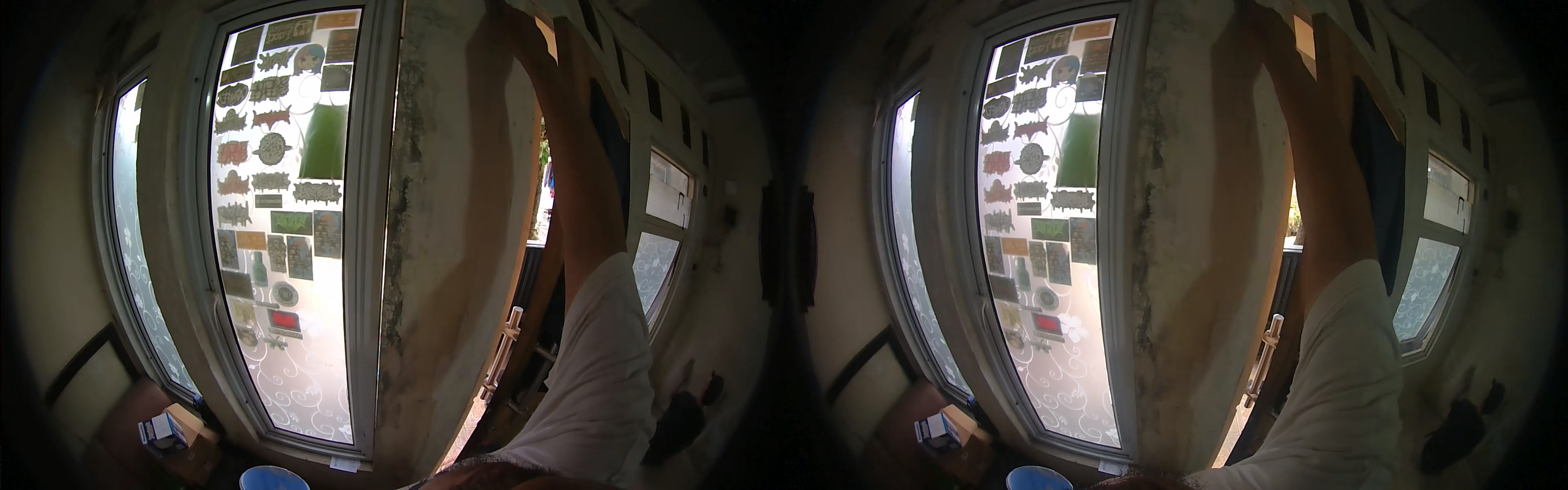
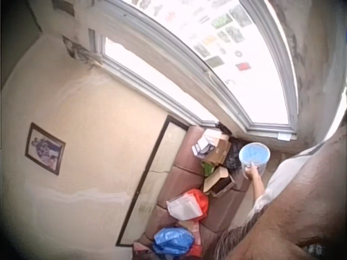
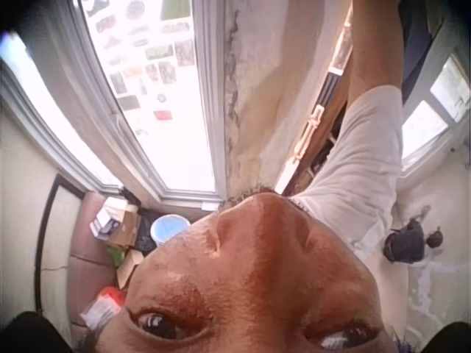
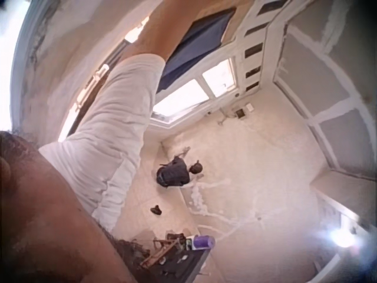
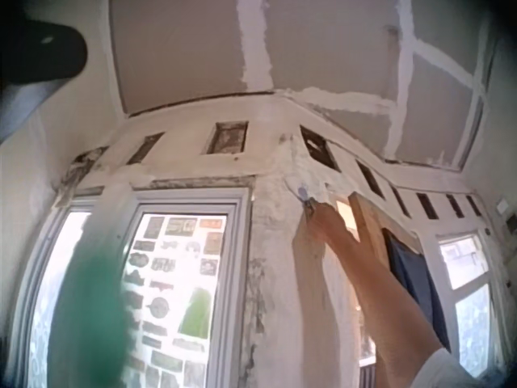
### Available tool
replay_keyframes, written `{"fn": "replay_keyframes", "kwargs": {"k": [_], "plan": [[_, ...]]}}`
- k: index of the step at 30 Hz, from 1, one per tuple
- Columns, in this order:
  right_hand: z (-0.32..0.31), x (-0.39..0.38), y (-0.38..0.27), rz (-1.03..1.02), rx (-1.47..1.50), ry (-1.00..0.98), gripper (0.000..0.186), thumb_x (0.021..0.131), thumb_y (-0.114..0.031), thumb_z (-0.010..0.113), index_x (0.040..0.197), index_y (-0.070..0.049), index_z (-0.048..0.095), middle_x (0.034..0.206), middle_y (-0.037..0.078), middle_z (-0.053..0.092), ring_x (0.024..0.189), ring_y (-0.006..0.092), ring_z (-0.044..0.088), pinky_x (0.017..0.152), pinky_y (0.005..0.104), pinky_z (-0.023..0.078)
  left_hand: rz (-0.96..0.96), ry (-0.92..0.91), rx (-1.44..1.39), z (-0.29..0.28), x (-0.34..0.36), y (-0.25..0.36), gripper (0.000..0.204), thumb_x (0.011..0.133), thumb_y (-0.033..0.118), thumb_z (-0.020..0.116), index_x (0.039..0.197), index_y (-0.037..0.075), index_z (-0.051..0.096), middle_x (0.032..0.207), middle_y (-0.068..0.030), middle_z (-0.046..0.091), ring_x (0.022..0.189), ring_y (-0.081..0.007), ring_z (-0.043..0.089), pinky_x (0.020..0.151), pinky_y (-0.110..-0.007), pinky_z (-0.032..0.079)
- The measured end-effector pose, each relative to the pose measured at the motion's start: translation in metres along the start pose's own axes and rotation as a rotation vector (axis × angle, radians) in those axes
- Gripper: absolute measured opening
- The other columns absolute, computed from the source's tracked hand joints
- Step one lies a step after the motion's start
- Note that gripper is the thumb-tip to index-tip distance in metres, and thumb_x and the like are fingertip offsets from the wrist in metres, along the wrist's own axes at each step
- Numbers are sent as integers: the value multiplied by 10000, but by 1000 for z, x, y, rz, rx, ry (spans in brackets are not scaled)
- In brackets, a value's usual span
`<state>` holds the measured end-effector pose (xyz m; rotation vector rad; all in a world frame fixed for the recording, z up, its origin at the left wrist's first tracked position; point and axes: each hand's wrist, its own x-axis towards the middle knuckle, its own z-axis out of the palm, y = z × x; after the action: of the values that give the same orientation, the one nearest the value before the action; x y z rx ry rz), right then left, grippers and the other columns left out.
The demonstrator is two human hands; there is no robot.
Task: The person applies white compound to a wall near a window and door frame using a putty knife, then mixes more compound in a blue bucket.
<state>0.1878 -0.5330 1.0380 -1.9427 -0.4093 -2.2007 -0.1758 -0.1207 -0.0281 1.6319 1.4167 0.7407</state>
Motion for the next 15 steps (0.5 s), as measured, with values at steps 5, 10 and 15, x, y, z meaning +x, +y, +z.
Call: {"fn": "replay_keyframes", "kwargs": {"k": [5, 10, 15], "plan": [[-24, -70, 8, -375, -381, 99, 322, 989, -159, 519, 1296, -84, 582, 954, 148, 695, 844, 265, 697, 900, 397, 538, -77, -52, 38, -9, 6, -4, 420, 839, 397, 744, 966, -1, 704, 758, -113, 747, 727, -253, 717, 751, -383, 553], [-60, -81, -19, -240, -131, 245, 346, 989, -148, 486, 1256, 38, 603, 889, 279, 669, 789, 411, 660, 727, 505, 530, -128, -139, 48, -2, 19, -8, 404, 834, 383, 749, 925, -9, 716, 775, -125, 748, 725, -267, 712, 745, -400, 554], [-29, -36, -17, -33, 18, 117, 314, 986, -147, 516, 1202, 46, 637, 894, 278, 667, 754, 403, 646, 667, 478, 518, -86, -174, 162, 9, 13, 20, 389, 821, 409, 755, 848, 23, 720, 699, -85, 736, 696, -259, 708, 720, -393, 551]]}}
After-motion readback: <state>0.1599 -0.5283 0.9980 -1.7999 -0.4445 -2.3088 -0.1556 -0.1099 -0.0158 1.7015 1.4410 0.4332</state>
